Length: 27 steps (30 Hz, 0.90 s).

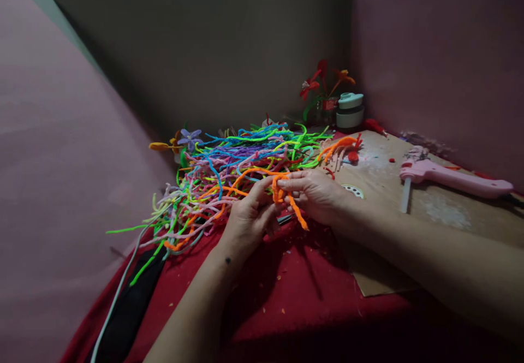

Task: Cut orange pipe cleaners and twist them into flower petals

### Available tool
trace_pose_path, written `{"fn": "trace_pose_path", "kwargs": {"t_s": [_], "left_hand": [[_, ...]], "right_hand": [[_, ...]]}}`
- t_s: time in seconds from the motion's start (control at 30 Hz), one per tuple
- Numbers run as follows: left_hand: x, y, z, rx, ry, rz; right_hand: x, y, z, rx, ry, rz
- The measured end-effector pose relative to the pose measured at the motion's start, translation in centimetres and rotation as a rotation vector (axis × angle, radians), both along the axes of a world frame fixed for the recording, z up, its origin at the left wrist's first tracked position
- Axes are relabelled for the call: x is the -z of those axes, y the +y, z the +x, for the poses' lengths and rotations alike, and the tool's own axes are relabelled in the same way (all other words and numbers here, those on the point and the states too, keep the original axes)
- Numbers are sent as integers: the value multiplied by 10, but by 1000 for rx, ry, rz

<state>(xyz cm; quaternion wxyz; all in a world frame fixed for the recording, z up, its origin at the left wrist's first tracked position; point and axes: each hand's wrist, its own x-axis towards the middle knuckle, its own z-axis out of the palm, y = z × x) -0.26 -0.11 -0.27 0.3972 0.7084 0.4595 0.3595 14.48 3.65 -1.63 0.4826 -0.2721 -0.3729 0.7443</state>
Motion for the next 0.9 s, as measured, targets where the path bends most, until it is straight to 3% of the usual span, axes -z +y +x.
{"fn": "trace_pose_path", "kwargs": {"t_s": [0.33,0.5,0.6,0.77,0.9], "left_hand": [[-10,-3,-1,-48,-51,-215],[-8,2,-6,111,-407,-482],[-4,4,-7,121,-516,-507],[-2,3,-3,43,-558,-492],[-2,2,-2,55,-579,-480]], "right_hand": [[-4,3,1,63,60,19],[-3,1,1,43,15,46],[-1,0,0,15,0,74],[1,2,0,15,-30,83],[0,1,0,19,-58,106]]}}
